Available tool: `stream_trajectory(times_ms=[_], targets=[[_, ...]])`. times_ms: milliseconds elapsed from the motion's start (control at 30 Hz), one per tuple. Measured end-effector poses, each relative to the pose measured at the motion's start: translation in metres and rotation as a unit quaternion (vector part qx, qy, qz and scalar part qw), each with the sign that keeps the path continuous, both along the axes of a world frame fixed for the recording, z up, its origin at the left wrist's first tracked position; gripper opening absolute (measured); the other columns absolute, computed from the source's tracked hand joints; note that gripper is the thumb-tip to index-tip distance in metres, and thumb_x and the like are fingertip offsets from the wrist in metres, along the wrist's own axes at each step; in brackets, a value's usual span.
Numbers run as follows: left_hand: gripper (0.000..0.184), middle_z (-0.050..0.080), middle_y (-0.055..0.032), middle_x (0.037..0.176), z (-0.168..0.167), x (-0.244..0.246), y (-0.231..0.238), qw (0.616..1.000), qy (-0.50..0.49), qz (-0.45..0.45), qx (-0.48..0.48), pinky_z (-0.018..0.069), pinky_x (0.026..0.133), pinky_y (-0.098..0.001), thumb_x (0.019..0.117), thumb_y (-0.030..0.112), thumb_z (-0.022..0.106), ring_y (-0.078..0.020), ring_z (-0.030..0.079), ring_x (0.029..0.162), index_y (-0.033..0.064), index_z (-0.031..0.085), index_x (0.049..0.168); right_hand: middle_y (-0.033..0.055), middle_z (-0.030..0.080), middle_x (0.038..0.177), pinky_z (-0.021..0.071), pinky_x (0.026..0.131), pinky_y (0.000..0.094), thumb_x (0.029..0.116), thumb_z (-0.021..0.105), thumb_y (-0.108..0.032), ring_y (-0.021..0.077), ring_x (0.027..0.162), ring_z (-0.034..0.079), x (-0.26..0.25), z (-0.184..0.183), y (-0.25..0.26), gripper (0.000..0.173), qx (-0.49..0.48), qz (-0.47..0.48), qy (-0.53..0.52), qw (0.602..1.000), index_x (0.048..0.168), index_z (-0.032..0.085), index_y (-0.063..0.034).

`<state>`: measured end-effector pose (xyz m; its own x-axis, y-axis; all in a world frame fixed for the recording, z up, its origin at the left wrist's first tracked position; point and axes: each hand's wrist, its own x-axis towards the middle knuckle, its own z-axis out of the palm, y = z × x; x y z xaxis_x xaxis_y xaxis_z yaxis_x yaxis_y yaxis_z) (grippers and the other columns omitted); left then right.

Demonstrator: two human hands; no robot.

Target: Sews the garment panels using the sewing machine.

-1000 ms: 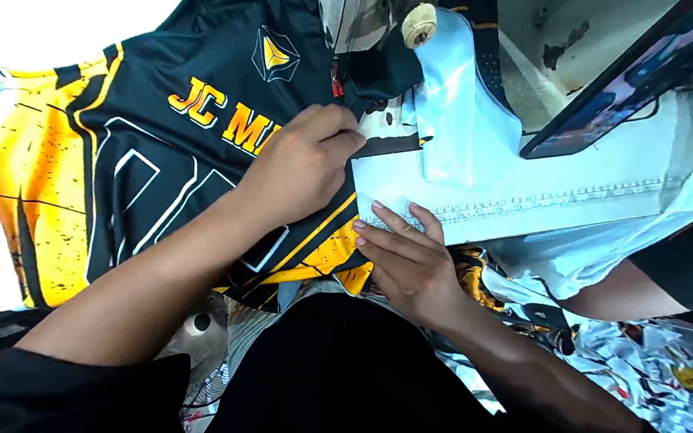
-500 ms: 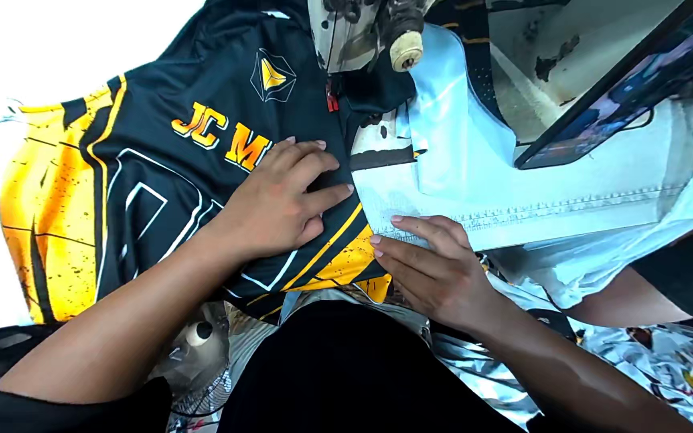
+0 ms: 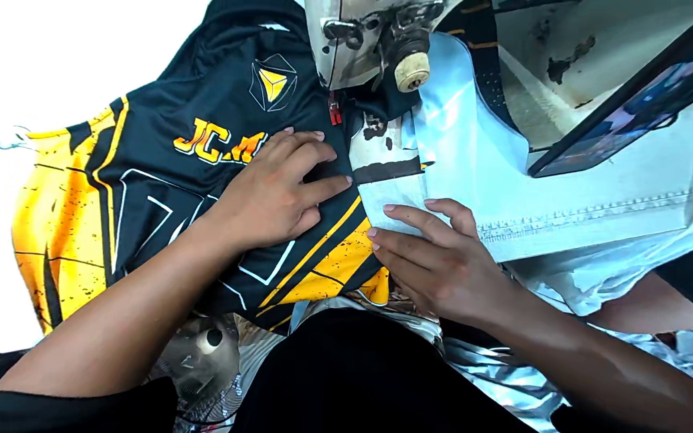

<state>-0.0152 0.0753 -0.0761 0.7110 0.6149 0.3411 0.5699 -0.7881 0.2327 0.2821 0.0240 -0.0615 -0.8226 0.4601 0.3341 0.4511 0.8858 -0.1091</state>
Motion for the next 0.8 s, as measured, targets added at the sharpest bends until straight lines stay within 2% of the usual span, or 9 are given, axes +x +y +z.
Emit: stream_trajectory(times_ms=[133, 367, 500, 600, 700, 800], targets=[[0.040, 0.063, -0.0204, 0.134, 0.002, -0.006, 0.015, 1.000, -0.003, -0.008, 0.001, 0.0346, 0.117, -0.0611, 0.0978, 0.016, 0.046, -0.0436, 0.051, 0.136, 0.0178, 0.072, 0.128, 0.0030, 0.074, 0.125, 0.0329, 0.114, 0.0562, 0.1024, 0.055, -0.014, 0.0272, 0.136, 0.055, -0.006, 0.000, 0.012, 0.024, 0.004, 0.000, 0.003, 1.000, 0.110, 0.077, -0.0108], [0.040, 0.063, -0.0211, 0.133, 0.002, -0.015, 0.041, 1.000, -0.007, -0.024, 0.009, 0.0355, 0.117, -0.0586, 0.0979, 0.015, 0.045, -0.0437, 0.052, 0.135, 0.0162, 0.073, 0.127, 0.0018, 0.074, 0.124, 0.0308, 0.115, 0.0572, 0.1009, 0.055, -0.014, 0.0265, 0.136, 0.054, -0.016, 0.001, 0.033, 0.023, 0.007, 0.000, 0.000, 1.000, 0.104, 0.077, -0.0119], [0.039, 0.064, -0.0188, 0.132, 0.005, -0.019, 0.054, 1.000, -0.002, -0.014, 0.014, 0.0380, 0.116, -0.0552, 0.0972, 0.015, 0.044, -0.0389, 0.055, 0.131, 0.0105, 0.073, 0.124, 0.0019, 0.075, 0.121, 0.0325, 0.114, 0.0556, 0.0995, 0.056, -0.013, 0.0254, 0.134, 0.056, -0.024, 0.001, 0.047, 0.021, 0.012, 0.001, 0.009, 1.000, 0.100, 0.077, -0.0126], [0.037, 0.065, -0.0190, 0.129, 0.007, -0.021, 0.065, 1.000, 0.008, 0.000, 0.029, 0.0398, 0.114, -0.0524, 0.0985, 0.017, 0.043, -0.0360, 0.059, 0.129, 0.0044, 0.069, 0.121, 0.0023, 0.075, 0.120, 0.0336, 0.112, 0.0552, 0.0989, 0.057, -0.013, 0.0257, 0.132, 0.058, -0.029, 0.001, 0.057, 0.021, 0.013, 0.002, 0.011, 1.000, 0.100, 0.077, -0.0130], [0.040, 0.065, -0.0208, 0.130, 0.010, -0.024, 0.077, 0.999, 0.017, 0.005, 0.033, 0.0403, 0.114, -0.0500, 0.0988, 0.022, 0.044, -0.0361, 0.059, 0.129, 0.0025, 0.066, 0.126, 0.0023, 0.075, 0.119, 0.0344, 0.112, 0.0554, 0.0988, 0.057, -0.013, 0.0257, 0.131, 0.059, -0.035, 0.003, 0.067, 0.020, 0.009, 0.003, 0.008, 1.000, 0.099, 0.077, -0.0128], [0.043, 0.062, -0.0234, 0.133, 0.012, -0.028, 0.091, 0.999, 0.032, 0.000, 0.025, 0.0406, 0.112, -0.0530, 0.1010, 0.028, 0.042, -0.0396, 0.056, 0.130, 0.0072, 0.069, 0.128, 0.0023, 0.075, 0.120, 0.0348, 0.111, 0.0558, 0.0975, 0.057, -0.013, 0.0259, 0.131, 0.059, -0.040, 0.003, 0.077, 0.020, 0.010, 0.003, 0.006, 1.000, 0.100, 0.077, -0.0125]])
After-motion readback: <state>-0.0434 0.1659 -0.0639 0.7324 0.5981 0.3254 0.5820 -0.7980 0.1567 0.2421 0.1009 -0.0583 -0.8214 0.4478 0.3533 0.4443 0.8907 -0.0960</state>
